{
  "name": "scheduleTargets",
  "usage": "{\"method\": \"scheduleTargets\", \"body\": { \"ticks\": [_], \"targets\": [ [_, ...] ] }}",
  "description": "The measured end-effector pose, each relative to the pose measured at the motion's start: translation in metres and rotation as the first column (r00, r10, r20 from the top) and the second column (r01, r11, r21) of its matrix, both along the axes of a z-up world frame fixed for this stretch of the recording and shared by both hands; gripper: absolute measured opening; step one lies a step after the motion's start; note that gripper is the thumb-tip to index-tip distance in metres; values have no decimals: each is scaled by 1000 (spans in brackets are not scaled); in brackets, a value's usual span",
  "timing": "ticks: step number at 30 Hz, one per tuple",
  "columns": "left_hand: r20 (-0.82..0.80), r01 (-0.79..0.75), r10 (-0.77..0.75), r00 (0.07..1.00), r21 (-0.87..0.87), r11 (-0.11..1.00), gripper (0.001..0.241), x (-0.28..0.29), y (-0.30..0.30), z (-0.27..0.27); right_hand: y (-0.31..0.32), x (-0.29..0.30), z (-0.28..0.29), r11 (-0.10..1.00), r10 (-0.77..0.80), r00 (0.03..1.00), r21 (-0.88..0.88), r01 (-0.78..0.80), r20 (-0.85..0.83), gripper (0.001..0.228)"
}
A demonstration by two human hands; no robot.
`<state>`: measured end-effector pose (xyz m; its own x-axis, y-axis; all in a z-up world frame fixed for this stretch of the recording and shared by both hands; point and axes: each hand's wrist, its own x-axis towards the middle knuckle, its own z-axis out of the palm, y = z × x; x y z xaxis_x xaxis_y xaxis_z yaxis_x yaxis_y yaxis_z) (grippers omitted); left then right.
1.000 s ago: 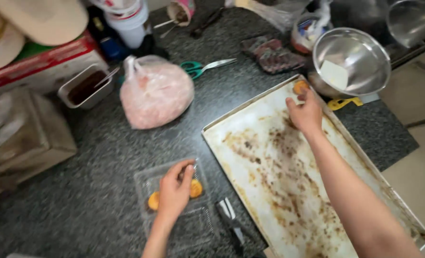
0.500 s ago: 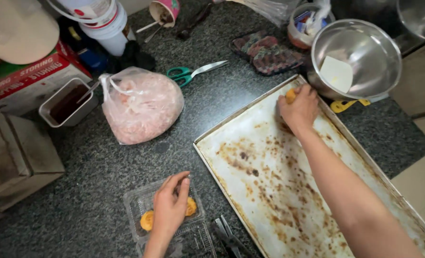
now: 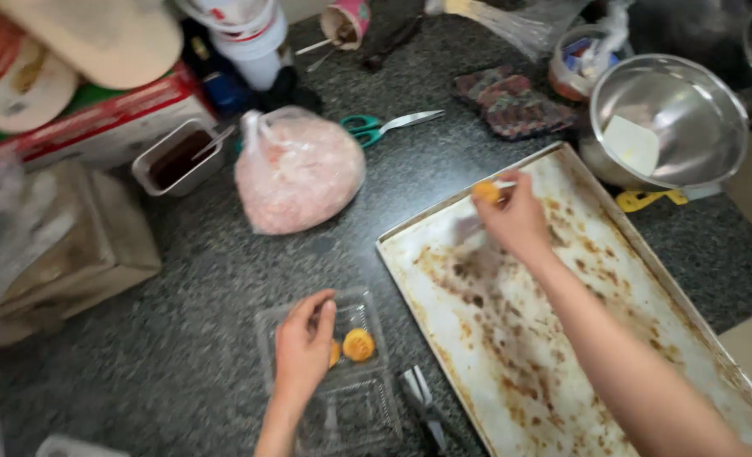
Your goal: Packing small round pastries from a baking tray into plastic containers and sealing them with a stapler
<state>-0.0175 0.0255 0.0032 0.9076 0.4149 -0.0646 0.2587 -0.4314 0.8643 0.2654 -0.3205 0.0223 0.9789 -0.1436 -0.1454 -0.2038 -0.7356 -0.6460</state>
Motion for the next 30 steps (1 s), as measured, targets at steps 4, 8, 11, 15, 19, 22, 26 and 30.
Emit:
{"method": "scheduleTargets", "body": {
  "ticks": [4, 8, 11, 15, 19, 22, 26, 30],
  "targets": [
    [79, -116, 118, 990, -26, 993, 26, -23, 33, 0, 81, -64, 9, 966, 234, 972, 118, -230, -28, 60],
    [63, -215, 214, 975, 15, 976, 25, -62, 68, 4, 164, -131, 17, 886, 449, 884, 193, -421, -129, 48],
    [37, -262, 261, 965, 28, 965, 26, -95, 90, -5, 212, -183, 42, 805, 592, 783, 92, -586, -188, 53],
    [67, -260, 257, 964, 55, 964, 26, -127, 106, -31, 255, -229, 24, 774, 605, 757, -39, -631, -244, 65],
    [66, -222, 218, 974, 53, 974, 27, -136, 111, -36, 282, -252, 7, 772, 588, 789, -168, -613, -177, 56],
    [51, -202, 201, 978, 32, 979, 27, -134, 112, -27, 290, -258, -10, 752, 591, 793, -255, -608, -149, 55],
    [45, -205, 204, 978, 33, 978, 23, -130, 118, -21, 285, -256, 18, 718, 616, 744, -204, -665, -257, 58],
    [37, -203, 204, 978, -25, 979, 23, -129, 121, -17, 264, -250, -8, 804, 550, 795, -93, -587, -257, 52]
  ]
}}
